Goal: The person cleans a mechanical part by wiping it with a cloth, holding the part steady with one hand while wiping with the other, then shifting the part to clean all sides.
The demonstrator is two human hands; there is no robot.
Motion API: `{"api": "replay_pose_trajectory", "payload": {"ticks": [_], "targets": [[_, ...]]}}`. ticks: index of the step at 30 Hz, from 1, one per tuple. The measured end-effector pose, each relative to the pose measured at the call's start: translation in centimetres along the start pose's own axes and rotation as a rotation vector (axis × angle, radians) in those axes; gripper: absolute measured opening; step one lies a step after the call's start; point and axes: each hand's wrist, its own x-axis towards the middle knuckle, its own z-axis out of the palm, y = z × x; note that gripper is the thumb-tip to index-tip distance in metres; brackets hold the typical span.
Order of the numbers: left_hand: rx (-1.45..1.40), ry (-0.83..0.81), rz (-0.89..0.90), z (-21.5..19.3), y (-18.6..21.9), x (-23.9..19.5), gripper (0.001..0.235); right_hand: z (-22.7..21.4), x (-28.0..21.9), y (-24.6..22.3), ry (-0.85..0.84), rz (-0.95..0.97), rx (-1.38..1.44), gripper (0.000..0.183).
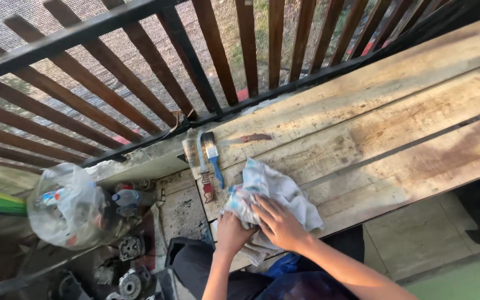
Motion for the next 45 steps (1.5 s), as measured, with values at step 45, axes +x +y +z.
{"api": "replay_pose_trajectory", "payload": {"ticks": [45], "targets": [[-0.021,-0.040,-0.045,-3.0,1.8,-0.1,0.092,-5.8,0.1,14.3,-0.689,0.434,-0.375,0.057]]}}
